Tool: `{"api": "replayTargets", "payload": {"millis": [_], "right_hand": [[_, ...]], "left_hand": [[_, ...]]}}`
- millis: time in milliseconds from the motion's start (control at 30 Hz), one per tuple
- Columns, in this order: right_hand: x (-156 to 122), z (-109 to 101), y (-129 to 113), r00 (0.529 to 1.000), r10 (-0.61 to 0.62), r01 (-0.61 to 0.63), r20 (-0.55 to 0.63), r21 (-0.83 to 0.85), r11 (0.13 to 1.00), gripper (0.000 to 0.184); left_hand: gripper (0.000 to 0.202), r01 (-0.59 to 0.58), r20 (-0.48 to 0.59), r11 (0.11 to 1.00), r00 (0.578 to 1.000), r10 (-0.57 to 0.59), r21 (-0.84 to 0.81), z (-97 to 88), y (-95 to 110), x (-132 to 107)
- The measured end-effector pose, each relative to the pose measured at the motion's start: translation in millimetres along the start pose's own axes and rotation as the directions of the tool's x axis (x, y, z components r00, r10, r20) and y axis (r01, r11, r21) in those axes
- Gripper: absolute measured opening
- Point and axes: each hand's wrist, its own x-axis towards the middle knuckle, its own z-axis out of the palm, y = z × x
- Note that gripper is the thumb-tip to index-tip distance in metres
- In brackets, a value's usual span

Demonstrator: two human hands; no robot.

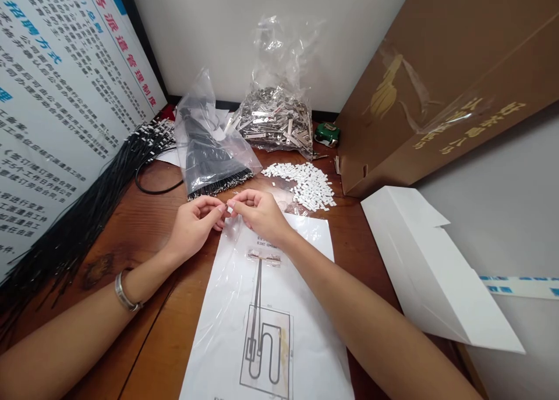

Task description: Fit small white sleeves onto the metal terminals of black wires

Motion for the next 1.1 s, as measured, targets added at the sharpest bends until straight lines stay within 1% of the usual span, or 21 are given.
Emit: {"api": "replayTargets", "payload": {"millis": [100, 467, 800, 1100], "right_hand": [[-0.7, 0.2, -0.7, 1.000, -0.004, 0.004, -0.005, -0.016, 1.000, 0.031], [-1.7, 0.3, -2.6, 1.000, 0.020, -0.019, 0.005, -0.076, 0.997, 0.030], [-2.5, -0.3, -4.1, 1.000, 0.004, -0.001, 0.025, -0.106, 0.994, 0.029], [-2.4, -1.2, -5.0, 0.999, 0.021, -0.014, 0.044, -0.135, 0.991, 0.028]], "left_hand": [[0.020, -0.013, 0.010, 1.000, 1.000, 0.013, -0.007, -0.1, -1.5, 0.2], [0.018, -0.003, 0.035, 1.000, 0.999, 0.004, -0.003, -0.6, -1.3, 0.0], [0.020, 0.012, 0.023, 1.000, 1.000, -0.012, 0.016, -1.1, -3.0, 0.5], [0.018, 0.010, 0.028, 1.000, 1.000, -0.010, 0.029, 0.2, -0.6, -0.6]]}}
